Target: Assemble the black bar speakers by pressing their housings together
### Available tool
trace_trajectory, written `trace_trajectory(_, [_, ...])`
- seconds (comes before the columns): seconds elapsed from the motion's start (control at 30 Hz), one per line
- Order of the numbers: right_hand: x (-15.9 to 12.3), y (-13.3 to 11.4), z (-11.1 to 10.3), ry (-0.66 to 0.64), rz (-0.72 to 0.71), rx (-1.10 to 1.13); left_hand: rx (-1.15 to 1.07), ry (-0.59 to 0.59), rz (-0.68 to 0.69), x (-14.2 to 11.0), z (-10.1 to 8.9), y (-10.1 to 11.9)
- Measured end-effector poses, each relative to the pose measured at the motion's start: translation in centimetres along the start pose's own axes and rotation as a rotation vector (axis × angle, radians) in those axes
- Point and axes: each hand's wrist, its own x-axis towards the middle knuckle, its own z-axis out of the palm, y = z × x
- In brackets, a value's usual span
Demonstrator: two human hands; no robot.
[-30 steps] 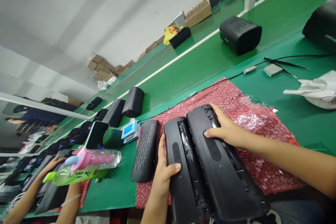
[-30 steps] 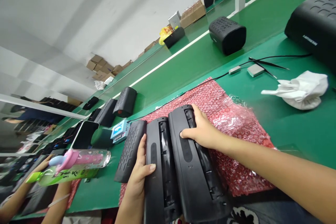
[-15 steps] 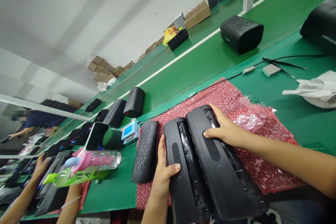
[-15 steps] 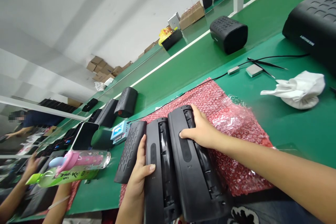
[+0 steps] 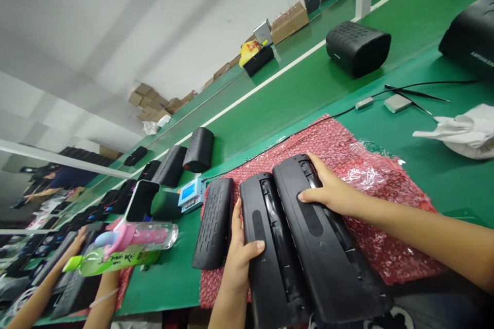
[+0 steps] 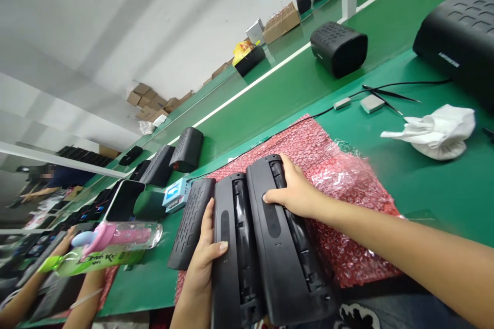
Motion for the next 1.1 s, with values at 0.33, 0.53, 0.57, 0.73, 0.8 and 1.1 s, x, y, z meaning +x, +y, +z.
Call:
trace_trajectory(0.33, [0.04,0.03,0.01,-0.012,0.004,-0.03,0.008,-0.014,0.01,0.14,-0.26,-0.18])
trace_trajectory(0.53, [0.07,0.15,0.03,-0.012,0.015,-0.005,0.015,-0.008,0.005,0.13,-0.27,-0.17])
trace_trajectory(0.57, [0.07,0.16,0.03,-0.012,0.009,-0.008,0.017,-0.006,0.013,0.1,-0.23,-0.15])
trace_trajectory(0.73, [0.04,0.08,0.02,-0.009,0.008,0.004,0.014,-0.005,0.007,0.04,-0.07,-0.08])
trace_trajectory(0.8, [0.03,0.07,0.01,-0.006,0.009,0.006,0.02,0.001,0.02,0.05,-0.06,-0.08])
trace_trajectory(1.1, [0.14,0.11,0.14,0.01,0.0,-0.022,0.002,-0.006,0.015,0.09,-0.14,-0.18])
